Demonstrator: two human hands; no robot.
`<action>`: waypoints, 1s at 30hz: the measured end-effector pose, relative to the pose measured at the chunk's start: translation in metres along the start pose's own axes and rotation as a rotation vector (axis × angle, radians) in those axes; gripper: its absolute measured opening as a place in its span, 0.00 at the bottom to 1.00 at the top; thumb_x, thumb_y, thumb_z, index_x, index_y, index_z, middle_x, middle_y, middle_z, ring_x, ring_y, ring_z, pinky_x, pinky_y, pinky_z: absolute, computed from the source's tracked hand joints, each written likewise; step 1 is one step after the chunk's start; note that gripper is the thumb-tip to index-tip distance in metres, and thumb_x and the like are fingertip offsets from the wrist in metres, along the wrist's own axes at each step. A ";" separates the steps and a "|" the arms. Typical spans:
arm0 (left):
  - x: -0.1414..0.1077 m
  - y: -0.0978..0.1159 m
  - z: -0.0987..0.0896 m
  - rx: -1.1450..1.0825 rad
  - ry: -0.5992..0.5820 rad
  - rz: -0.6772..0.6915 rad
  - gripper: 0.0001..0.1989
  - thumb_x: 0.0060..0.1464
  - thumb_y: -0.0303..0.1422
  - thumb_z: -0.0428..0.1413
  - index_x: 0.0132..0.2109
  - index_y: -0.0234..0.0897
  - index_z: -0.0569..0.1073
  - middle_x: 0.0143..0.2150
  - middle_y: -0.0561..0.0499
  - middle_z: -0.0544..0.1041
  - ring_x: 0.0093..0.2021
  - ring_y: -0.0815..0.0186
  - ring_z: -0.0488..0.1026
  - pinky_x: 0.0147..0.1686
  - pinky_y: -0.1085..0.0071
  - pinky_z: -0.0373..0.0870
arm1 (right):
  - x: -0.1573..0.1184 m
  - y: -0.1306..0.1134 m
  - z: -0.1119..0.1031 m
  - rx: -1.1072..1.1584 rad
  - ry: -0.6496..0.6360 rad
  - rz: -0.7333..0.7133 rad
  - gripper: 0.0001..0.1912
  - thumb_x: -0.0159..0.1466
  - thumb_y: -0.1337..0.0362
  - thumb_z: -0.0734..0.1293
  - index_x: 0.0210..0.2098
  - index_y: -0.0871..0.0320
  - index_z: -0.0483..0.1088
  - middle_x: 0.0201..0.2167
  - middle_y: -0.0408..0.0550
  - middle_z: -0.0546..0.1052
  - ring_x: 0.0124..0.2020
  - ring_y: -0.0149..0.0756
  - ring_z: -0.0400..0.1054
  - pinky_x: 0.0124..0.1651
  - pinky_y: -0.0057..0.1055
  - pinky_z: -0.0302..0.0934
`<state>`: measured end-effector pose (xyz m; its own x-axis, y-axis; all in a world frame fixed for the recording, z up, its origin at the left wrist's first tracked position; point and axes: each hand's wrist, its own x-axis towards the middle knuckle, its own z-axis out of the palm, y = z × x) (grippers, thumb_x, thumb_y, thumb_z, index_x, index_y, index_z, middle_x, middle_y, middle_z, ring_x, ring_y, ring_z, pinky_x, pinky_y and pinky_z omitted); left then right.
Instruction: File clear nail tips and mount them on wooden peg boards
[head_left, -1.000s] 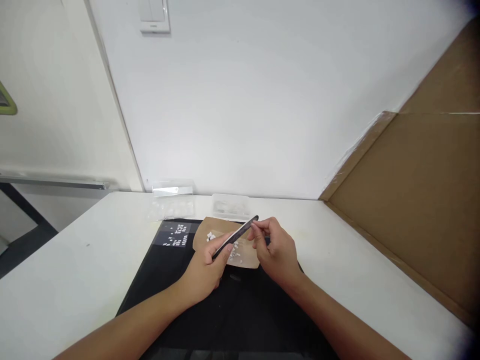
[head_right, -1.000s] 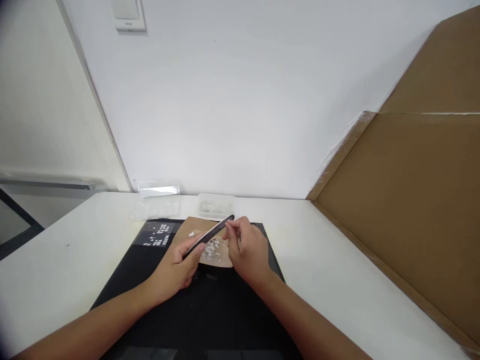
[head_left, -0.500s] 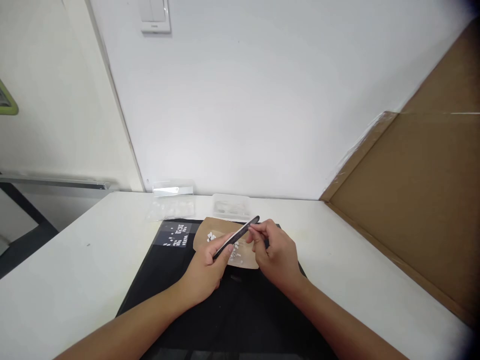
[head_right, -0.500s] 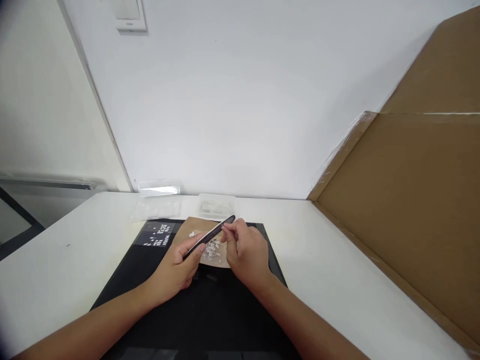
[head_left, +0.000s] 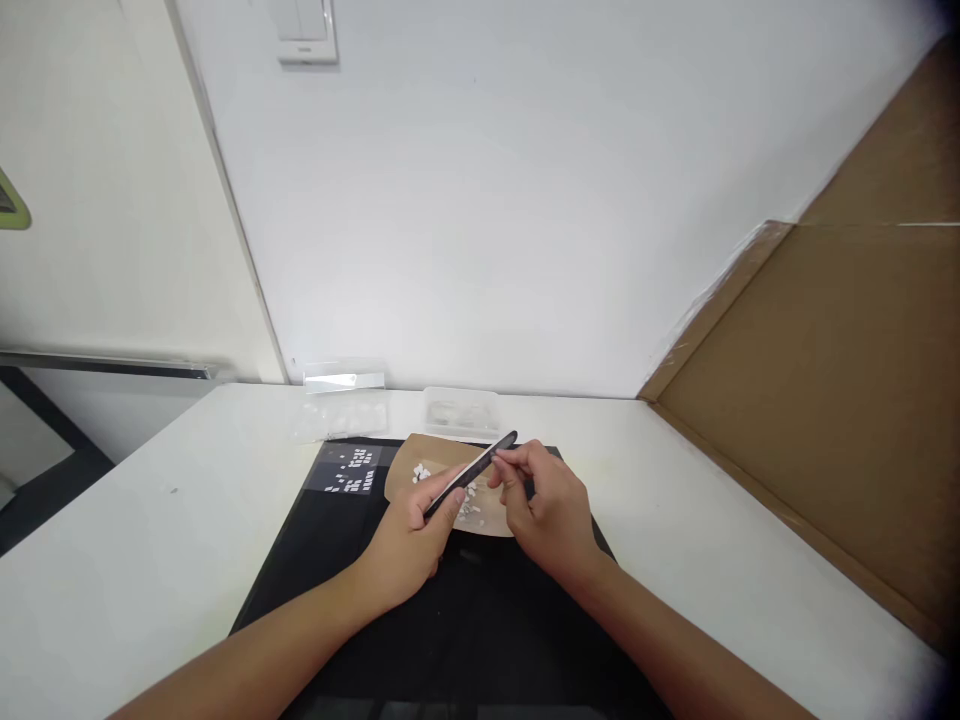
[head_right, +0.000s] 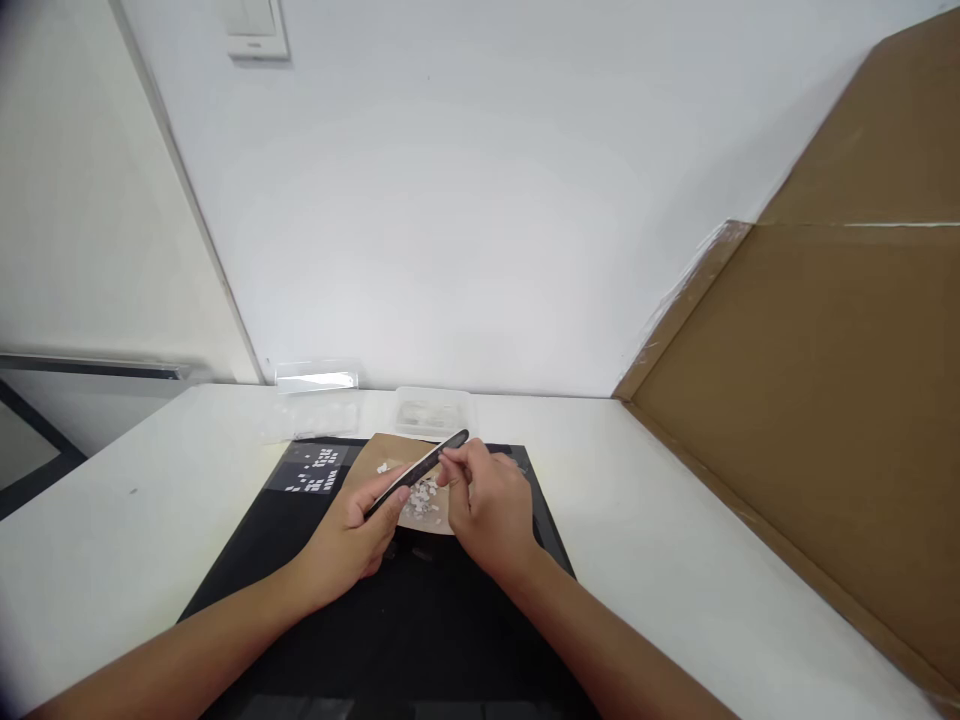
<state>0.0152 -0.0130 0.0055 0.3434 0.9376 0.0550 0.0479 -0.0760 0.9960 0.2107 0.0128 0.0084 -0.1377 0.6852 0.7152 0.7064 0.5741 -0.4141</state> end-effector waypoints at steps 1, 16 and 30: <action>0.000 -0.001 0.000 -0.005 0.003 -0.005 0.32 0.69 0.50 0.52 0.72 0.39 0.65 0.18 0.63 0.53 0.15 0.76 0.51 0.13 0.81 0.54 | 0.001 0.002 0.000 0.010 0.011 0.018 0.05 0.74 0.63 0.62 0.41 0.53 0.68 0.29 0.41 0.80 0.28 0.36 0.73 0.38 0.33 0.61; 0.000 0.005 0.001 0.002 -0.007 0.003 0.31 0.70 0.49 0.50 0.71 0.37 0.66 0.18 0.63 0.55 0.15 0.76 0.52 0.14 0.80 0.55 | 0.000 -0.005 -0.002 0.010 -0.031 -0.032 0.06 0.73 0.64 0.63 0.38 0.53 0.68 0.28 0.41 0.79 0.28 0.35 0.72 0.40 0.34 0.61; 0.001 0.001 0.001 0.022 0.020 0.006 0.29 0.70 0.48 0.51 0.71 0.38 0.67 0.18 0.62 0.56 0.15 0.76 0.52 0.14 0.81 0.54 | -0.004 -0.008 0.001 0.051 -0.156 -0.153 0.04 0.72 0.66 0.63 0.39 0.54 0.68 0.29 0.41 0.79 0.30 0.35 0.74 0.44 0.37 0.62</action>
<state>0.0162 -0.0122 0.0069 0.3244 0.9439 0.0623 0.0671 -0.0887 0.9938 0.2049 0.0057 0.0086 -0.3487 0.6473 0.6778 0.6333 0.6958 -0.3387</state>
